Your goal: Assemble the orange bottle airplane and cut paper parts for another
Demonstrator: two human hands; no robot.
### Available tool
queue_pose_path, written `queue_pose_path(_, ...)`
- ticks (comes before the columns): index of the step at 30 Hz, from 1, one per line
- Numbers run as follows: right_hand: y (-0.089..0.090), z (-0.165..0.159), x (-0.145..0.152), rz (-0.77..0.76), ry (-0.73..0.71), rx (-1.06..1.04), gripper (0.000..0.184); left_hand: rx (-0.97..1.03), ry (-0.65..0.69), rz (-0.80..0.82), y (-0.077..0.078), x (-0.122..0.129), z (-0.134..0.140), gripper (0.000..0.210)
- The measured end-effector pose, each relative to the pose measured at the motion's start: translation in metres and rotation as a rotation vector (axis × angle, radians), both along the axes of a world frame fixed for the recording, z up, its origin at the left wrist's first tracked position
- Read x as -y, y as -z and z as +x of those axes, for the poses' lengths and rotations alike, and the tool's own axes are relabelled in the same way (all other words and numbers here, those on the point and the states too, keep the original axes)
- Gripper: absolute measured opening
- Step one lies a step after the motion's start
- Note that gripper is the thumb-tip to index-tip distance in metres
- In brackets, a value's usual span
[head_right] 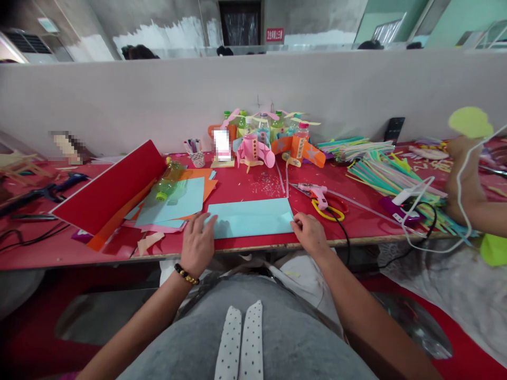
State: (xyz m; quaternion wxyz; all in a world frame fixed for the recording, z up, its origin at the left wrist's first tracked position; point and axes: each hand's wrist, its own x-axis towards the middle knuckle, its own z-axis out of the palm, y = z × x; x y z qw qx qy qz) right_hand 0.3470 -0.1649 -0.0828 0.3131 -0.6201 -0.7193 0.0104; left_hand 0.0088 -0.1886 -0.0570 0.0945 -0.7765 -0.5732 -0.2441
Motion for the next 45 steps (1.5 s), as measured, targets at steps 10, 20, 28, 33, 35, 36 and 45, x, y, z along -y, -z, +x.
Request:
queue_pose_path(10, -0.002, 0.001, -0.001, 0.004, -0.011, 0.057, 0.017, -0.193, 0.346, -0.152, 0.012, 0.014, 0.056, 0.055)
queue_pose_path(20, -0.004, 0.0, -0.002, 0.017, -0.012, 0.108, 0.017, -0.254, 0.306, -0.19, 0.007, 0.015, 0.055, 0.056)
queue_pose_path(28, -0.004, -0.002, -0.002, -0.007, 0.016, 0.182, 0.017, -0.268, 0.295, -0.221, 0.01, 0.012, 0.056, 0.057)
queue_pose_path(33, -0.006, -0.004, -0.002, -0.004, 0.032, 0.262, 0.017, -0.281, 0.284, -0.237, 0.01, 0.01, 0.057, 0.06)
queue_pose_path(35, -0.005, -0.004, -0.002, -0.003, 0.044, 0.269, 0.016, -0.284, 0.283, -0.243, 0.011, 0.01, 0.057, 0.06)
queue_pose_path(36, -0.005, -0.004, -0.002, -0.004, 0.05, 0.27, 0.015, -0.285, 0.283, -0.243, 0.011, 0.01, 0.057, 0.06)
queue_pose_path(45, -0.003, -0.003, 0.0, 0.027, 0.042, 0.223, 0.012, -0.282, 0.286, -0.23, 0.011, 0.01, 0.057, 0.056)
